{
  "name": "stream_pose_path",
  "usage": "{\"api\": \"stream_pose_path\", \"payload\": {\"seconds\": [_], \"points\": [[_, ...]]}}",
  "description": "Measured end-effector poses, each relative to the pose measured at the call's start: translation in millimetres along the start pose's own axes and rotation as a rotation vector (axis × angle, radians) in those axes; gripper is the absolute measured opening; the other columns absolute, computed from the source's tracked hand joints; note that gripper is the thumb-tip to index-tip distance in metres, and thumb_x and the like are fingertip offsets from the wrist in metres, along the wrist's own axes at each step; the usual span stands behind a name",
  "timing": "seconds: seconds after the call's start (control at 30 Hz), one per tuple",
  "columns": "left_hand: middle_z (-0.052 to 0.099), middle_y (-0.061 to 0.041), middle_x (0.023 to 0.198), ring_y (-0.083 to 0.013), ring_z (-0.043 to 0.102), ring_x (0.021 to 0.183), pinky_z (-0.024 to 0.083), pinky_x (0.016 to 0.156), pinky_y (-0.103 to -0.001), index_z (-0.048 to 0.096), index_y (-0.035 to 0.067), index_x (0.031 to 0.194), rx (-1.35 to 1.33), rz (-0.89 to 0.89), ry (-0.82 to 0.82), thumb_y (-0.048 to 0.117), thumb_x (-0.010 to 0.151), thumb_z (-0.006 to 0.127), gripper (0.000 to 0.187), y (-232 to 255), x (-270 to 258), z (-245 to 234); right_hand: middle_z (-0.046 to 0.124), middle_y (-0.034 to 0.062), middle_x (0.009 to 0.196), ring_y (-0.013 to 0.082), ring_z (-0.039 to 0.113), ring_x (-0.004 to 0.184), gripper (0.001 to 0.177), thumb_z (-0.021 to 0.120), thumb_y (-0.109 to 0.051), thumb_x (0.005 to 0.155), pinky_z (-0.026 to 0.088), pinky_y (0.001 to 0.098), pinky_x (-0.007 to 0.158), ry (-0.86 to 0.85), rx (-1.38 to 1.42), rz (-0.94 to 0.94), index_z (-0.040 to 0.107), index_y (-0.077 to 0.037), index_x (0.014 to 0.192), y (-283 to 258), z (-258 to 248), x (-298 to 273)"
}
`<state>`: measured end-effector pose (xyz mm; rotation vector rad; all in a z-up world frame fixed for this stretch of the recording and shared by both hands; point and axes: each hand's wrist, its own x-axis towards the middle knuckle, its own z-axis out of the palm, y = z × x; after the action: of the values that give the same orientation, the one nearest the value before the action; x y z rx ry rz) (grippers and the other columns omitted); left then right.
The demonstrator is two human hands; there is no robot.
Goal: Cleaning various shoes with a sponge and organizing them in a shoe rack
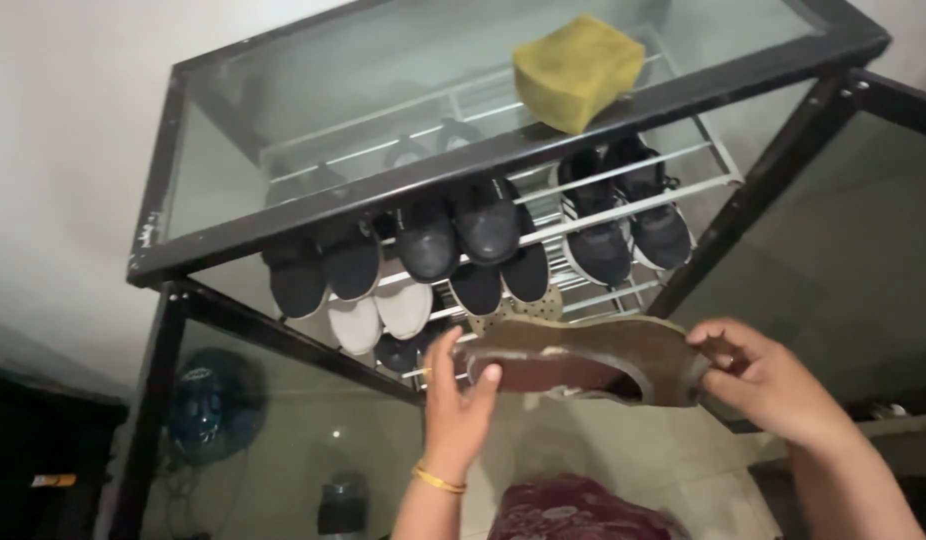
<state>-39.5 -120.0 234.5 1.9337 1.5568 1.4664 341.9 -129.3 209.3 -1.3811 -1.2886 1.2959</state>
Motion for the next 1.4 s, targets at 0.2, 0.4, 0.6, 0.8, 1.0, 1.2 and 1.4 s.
{"api": "stream_pose_path", "payload": {"seconds": [0.2,0.4,0.6,0.8,1.0,1.2,1.4], "points": [[0.062,-0.021,0.134,-0.033,0.072,0.099,0.063,0.076,-0.043,0.038,0.024,0.151,-1.203,-0.982,-0.472,0.048,0.099,0.045,0.058,-13.4,-3.3,-16.4,0.059,0.0039,0.079,0.0102,0.051,0.071,0.045,0.068,0.005,0.077,0.043,0.0257,0.061,-0.046,-0.199,-0.025,0.069,-0.008,0.12,-25.6,3.1,23.8],[0.07,-0.026,0.122,-0.035,0.076,0.091,0.065,0.074,-0.043,0.05,0.002,0.144,-1.219,-1.117,-0.428,0.039,0.103,0.053,0.055,-15.9,-12.8,-5.0,0.073,0.0025,0.097,0.0138,0.06,0.079,0.043,0.071,0.002,0.071,0.053,0.0299,0.07,-0.166,-0.389,-0.177,0.071,-0.007,0.114,-47.9,-7.5,62.3],[0.073,-0.016,0.123,-0.031,0.078,0.095,0.066,0.08,-0.042,0.052,0.009,0.143,-1.189,-1.102,-0.244,0.023,0.096,0.059,0.05,12.5,-13.6,-1.8,0.07,0.0069,0.125,0.0167,0.067,0.103,0.043,0.068,-0.003,0.074,0.055,0.0334,0.088,-0.426,-0.307,-0.43,0.066,-0.006,0.117,-103.6,-6.8,95.5],[0.07,-0.011,0.128,-0.0279,0.074,0.101,0.062,0.084,-0.042,0.046,0.014,0.146,-1.102,-1.029,-0.033,0.018,0.094,0.06,0.054,21.3,-22.9,-0.7,0.068,0.0114,0.131,0.0258,0.067,0.124,0.033,0.07,-0.007,0.095,0.052,0.0323,0.107,0.305,-0.605,-0.917,0.065,-0.009,0.128,-198.0,23.4,117.6],[0.062,-0.012,0.138,-0.0221,0.063,0.122,0.052,0.101,-0.038,0.043,0.008,0.149,-1.125,-0.831,0.167,0.008,0.09,0.063,0.062,16.3,-38.5,13.6,0.051,0.0335,0.139,0.048,0.052,0.127,0.073,0.096,-0.032,0.072,0.047,0.0524,0.102,0.532,-1.001,-1.121,0.067,0.002,0.129,-253.5,61.7,167.2],[0.063,-0.013,0.139,-0.022,0.062,0.124,0.049,0.103,-0.036,0.039,0.009,0.152,-0.968,-0.896,0.227,0.007,0.089,0.064,0.067,17.0,-39.3,19.4,0.05,0.0248,0.146,0.0432,0.055,0.133,0.057,0.091,-0.037,0.094,0.05,0.0519,0.111,0.401,-0.871,-0.985,0.06,-0.008,0.132,-208.0,70.3,183.8],[0.06,-0.013,0.143,-0.0219,0.06,0.129,0.047,0.107,-0.036,0.038,0.004,0.152,-0.773,-0.708,0.223,0.006,0.09,0.065,0.067,13.5,-36.1,29.7,0.05,0.0197,0.132,0.0439,0.054,0.122,0.057,0.088,-0.026,0.07,0.048,0.0526,0.102,0.101,-0.545,-1.191,0.064,-0.013,0.119,-146.1,136.3,76.6]]}}
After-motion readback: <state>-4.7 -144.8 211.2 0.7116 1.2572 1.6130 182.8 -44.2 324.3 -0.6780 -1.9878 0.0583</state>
